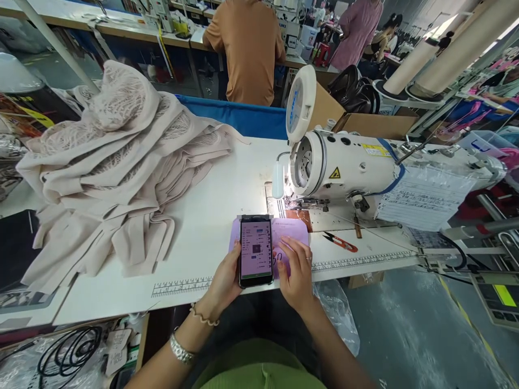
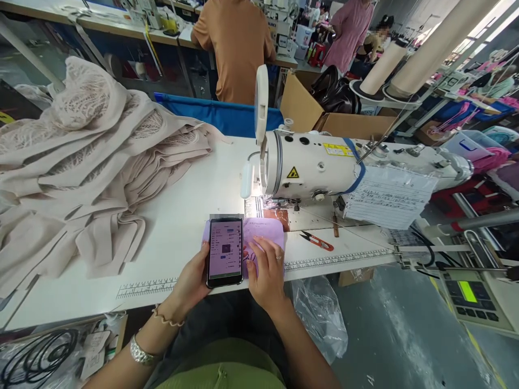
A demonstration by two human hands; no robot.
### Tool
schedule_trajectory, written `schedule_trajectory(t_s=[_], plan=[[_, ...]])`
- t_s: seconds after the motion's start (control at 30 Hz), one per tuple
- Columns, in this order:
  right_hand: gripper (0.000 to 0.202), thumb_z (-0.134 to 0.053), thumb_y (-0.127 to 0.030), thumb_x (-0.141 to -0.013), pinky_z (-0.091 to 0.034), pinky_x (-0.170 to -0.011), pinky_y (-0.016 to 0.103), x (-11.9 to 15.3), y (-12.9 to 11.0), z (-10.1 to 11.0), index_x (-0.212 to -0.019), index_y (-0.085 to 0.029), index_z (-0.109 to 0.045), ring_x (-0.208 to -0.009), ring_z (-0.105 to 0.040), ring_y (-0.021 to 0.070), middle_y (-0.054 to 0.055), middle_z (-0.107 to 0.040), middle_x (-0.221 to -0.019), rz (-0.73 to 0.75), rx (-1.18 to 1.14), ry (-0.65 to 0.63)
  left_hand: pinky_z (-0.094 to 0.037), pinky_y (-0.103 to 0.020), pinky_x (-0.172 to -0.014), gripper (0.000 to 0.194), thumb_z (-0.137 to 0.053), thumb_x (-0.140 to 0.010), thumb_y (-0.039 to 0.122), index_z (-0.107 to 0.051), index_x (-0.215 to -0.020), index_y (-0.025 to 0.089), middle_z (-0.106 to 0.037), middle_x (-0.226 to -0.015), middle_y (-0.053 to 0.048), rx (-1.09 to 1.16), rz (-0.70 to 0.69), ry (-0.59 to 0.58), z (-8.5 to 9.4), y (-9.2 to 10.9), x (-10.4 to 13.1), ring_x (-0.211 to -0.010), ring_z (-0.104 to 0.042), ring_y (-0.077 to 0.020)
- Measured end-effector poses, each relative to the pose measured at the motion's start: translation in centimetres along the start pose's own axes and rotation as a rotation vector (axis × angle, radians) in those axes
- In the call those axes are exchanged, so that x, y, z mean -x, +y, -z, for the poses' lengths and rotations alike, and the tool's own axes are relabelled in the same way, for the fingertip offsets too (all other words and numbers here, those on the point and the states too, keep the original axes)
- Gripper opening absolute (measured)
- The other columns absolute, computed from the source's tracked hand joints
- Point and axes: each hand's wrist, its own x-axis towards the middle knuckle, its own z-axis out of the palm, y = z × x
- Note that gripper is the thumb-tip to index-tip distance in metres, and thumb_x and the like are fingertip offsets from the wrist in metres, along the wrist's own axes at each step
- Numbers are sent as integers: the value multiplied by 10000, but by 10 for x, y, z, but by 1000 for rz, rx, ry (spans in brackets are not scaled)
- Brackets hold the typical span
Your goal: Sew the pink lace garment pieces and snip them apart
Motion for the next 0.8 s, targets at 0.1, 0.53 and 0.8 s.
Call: schedule_trajectory(t_s=[0.1, 0.53, 0.8], plan=[[401, -395, -337, -997, -380, -1023, 480, 1, -2, 2, -1371, -217, -477, -1237, -449, 272, 111, -522, -1346, 32, 40, -11, -509, -418, -1004, 392, -416, -988, 330, -591, -1261, 111, -695, -1177, -147, -2, -14, -15, 4, -2, -2, -1084, -664, -263], [507, -251, -484, -1009, -372, -991, 465, 2, -3, 3, -1449, -293, -416, -1231, -430, 288, 98, -419, -1446, 54, 79, -37, -480, -439, -1033, 390, -461, -968, 352, -605, -1246, 119, -691, -1186, -146, 2, -23, -34, 8, -4, -5, -1100, -655, -274], [494, -256, -492, -1003, -351, -1000, 485, 0, -3, 3, -1445, -348, -421, -1234, -426, 298, 84, -364, -1485, 38, 115, -82, -482, -432, -1027, 377, -529, -931, 386, -642, -1193, 140, -698, -1174, -142, 10, -29, -69, 10, -5, -6, -1133, -635, -292]])
